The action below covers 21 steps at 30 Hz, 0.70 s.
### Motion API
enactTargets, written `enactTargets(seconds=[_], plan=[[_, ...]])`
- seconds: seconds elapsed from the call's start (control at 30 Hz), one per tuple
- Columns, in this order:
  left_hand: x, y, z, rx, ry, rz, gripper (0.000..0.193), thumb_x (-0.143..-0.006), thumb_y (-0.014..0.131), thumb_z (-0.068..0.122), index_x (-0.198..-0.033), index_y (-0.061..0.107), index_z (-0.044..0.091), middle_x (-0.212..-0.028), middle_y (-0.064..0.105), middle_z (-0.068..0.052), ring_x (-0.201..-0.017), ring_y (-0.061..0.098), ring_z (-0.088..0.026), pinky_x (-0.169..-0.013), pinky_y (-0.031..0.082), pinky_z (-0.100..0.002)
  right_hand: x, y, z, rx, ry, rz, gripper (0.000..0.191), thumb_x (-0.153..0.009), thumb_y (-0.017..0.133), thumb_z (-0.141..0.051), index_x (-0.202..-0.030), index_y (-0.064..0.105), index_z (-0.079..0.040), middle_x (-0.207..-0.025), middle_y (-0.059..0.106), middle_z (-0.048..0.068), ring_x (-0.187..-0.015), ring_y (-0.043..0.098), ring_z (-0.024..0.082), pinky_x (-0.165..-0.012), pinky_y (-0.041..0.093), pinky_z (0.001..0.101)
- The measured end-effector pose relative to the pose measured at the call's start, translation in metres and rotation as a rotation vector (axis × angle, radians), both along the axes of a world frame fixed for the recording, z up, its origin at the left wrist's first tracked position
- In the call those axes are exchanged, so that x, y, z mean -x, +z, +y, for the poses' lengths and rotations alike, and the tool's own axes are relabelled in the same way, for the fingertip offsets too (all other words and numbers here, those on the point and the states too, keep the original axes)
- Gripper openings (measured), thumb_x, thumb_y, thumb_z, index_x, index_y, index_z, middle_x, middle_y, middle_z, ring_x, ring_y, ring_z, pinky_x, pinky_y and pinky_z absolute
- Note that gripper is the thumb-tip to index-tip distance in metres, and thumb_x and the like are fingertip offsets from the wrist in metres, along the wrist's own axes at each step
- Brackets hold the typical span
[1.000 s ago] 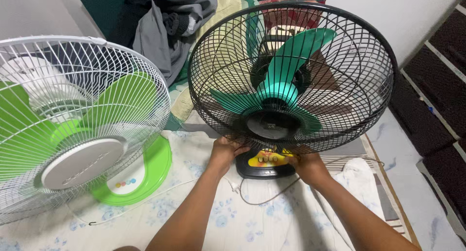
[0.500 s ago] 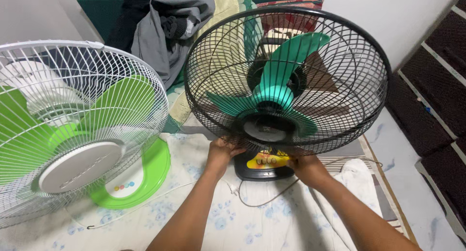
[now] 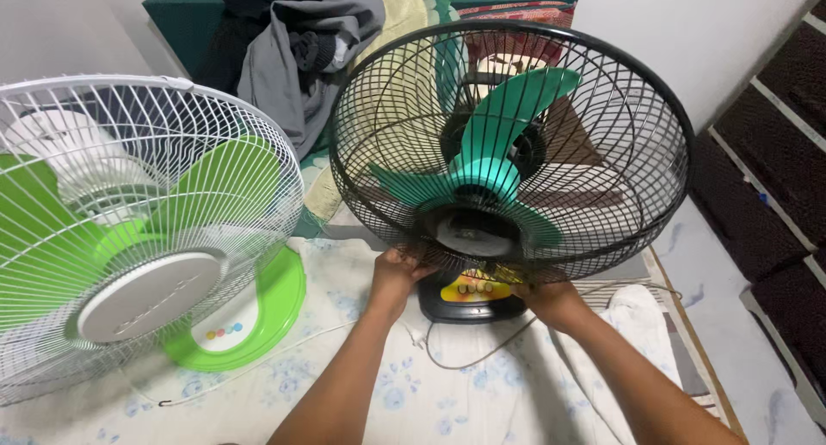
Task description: The person disassembles a black table fan by removing the front grille and then the fan blades. The person uses a screwdriver to loosen screws on the base and manually removes the grille and blades.
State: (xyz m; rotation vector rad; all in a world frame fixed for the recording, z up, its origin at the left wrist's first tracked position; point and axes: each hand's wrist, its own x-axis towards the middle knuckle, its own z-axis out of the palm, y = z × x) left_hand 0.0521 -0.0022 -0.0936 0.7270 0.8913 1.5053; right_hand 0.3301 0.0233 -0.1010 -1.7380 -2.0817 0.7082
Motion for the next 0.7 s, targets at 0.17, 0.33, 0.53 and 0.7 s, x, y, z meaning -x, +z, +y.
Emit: enactTargets(seconds=[0.17,0.33,0.53,0.7], plan=[[-0.004,0.002,0.001,0.018,-0.020,-0.020,0.024,-0.096,0.045,-0.006,-0.114,0.060,-0.004,-0.110,0.068,-0.011,-0.102,0.071,-0.025,-0.090,0.063,-0.045,-0.015,0.020,0.002,0.141,0.123,0.112,0.045,-0.089,0.067,-0.014,-0.134,0.065,-0.014,-0.124,0.072,0.012,-0.112,0.066,0.026,-0.098,0.051,0.0365],[-0.007,0.003,0.003,0.046,0.001,-0.010,0.018,-0.098,0.046,-0.005,-0.111,0.058,-0.006,-0.109,0.067,-0.012,-0.100,0.070,-0.026,-0.091,0.063,-0.046,-0.008,0.034,-0.011,0.181,0.015,-0.037,0.045,-0.088,0.074,-0.021,-0.131,0.067,-0.013,-0.123,0.073,0.013,-0.111,0.069,0.025,-0.098,0.052,0.0358],[-0.005,0.005,-0.001,0.035,0.019,0.058,0.018,-0.099,0.046,-0.005,-0.112,0.057,-0.009,-0.114,0.065,-0.016,-0.105,0.067,-0.026,-0.092,0.064,-0.047,0.001,0.032,-0.018,0.078,-0.013,0.002,0.052,-0.080,0.080,-0.017,-0.128,0.062,-0.008,-0.126,0.067,0.014,-0.113,0.064,0.029,-0.097,0.051,0.0381],[-0.012,0.008,0.003,0.028,0.009,-0.048,0.032,-0.095,0.045,-0.008,-0.125,0.050,-0.001,-0.128,0.060,-0.013,-0.116,0.063,-0.026,-0.092,0.062,-0.046,0.006,0.012,-0.015,0.028,-0.054,-0.001,0.050,-0.080,0.077,-0.012,-0.127,0.059,-0.006,-0.120,0.068,0.015,-0.110,0.066,0.031,-0.095,0.053,0.0402]])
